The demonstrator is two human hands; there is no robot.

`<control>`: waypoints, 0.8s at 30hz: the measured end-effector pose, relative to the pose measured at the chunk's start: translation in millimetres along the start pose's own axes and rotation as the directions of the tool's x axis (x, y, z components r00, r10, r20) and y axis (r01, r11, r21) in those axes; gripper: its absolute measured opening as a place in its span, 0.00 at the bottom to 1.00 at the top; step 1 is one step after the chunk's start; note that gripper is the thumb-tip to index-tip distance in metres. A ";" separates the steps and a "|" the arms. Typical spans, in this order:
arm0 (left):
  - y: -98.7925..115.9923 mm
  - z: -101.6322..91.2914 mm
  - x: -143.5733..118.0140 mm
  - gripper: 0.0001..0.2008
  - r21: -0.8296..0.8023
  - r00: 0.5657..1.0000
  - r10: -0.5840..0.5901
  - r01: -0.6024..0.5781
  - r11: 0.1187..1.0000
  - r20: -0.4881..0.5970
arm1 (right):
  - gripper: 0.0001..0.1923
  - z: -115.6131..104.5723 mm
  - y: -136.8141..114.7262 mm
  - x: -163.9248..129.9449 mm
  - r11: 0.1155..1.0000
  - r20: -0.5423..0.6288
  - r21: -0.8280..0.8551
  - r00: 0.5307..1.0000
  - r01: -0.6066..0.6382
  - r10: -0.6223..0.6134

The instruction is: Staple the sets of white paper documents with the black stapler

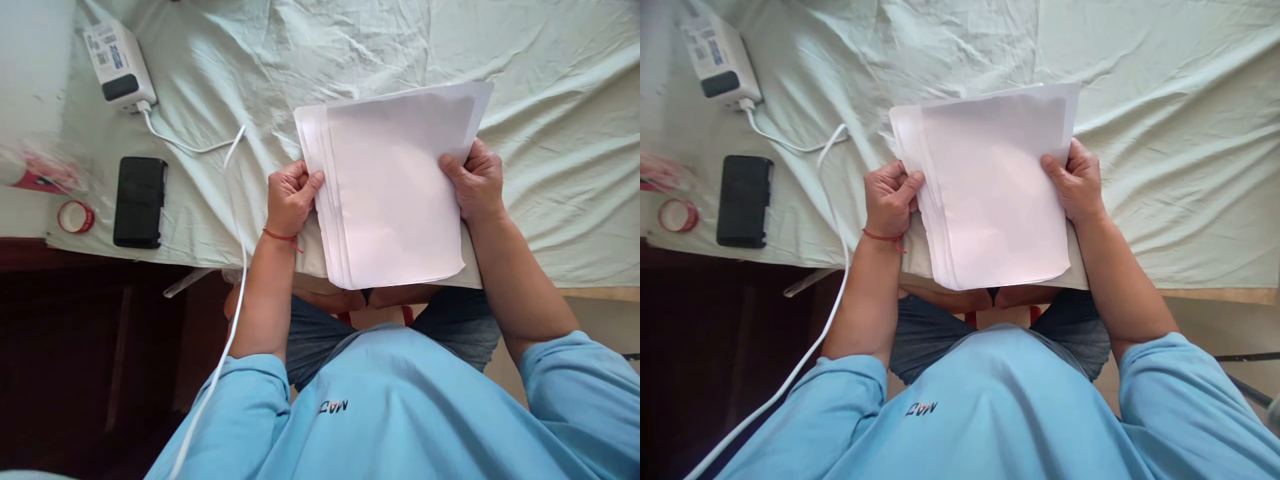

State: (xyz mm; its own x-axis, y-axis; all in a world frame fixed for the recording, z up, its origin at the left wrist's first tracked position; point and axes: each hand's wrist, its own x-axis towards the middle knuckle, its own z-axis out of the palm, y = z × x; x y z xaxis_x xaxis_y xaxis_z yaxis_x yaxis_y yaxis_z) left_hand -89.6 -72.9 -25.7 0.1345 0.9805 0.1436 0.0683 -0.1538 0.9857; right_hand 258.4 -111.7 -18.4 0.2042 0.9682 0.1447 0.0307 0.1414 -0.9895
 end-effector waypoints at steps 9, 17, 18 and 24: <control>13.7 1.5 -2.1 0.29 -0.001 0.996 -0.012 0.012 1.000 0.087 | 0.20 2.1 -5.1 -1.8 1.000 0.013 -0.016 1.000 0.001 -0.001; 13.5 3.0 -1.7 0.29 -0.023 0.998 -0.008 0.009 1.000 0.068 | 0.23 1.8 -2.6 -2.5 0.999 -0.016 -0.034 1.000 0.027 -0.027; 12.1 2.7 -1.5 0.28 -0.026 0.998 -0.004 0.005 1.000 0.065 | 0.22 0.9 -1.8 -2.3 0.999 -0.024 -0.041 0.999 0.031 -0.032; 5.9 3.0 -1.2 0.28 -0.073 0.999 0.013 -0.010 0.997 0.052 | 0.21 -5.0 2.8 -0.9 0.999 -0.126 -0.027 0.991 0.038 -0.041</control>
State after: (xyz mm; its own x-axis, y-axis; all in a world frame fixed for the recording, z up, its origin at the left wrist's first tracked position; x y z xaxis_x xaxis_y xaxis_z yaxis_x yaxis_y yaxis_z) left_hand -86.4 -75.3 -20.3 0.1866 0.9706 0.1520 -0.0052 -0.1537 0.9881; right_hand 263.2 -113.2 -21.3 0.3244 0.9279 0.1839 0.0646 0.1723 -0.9829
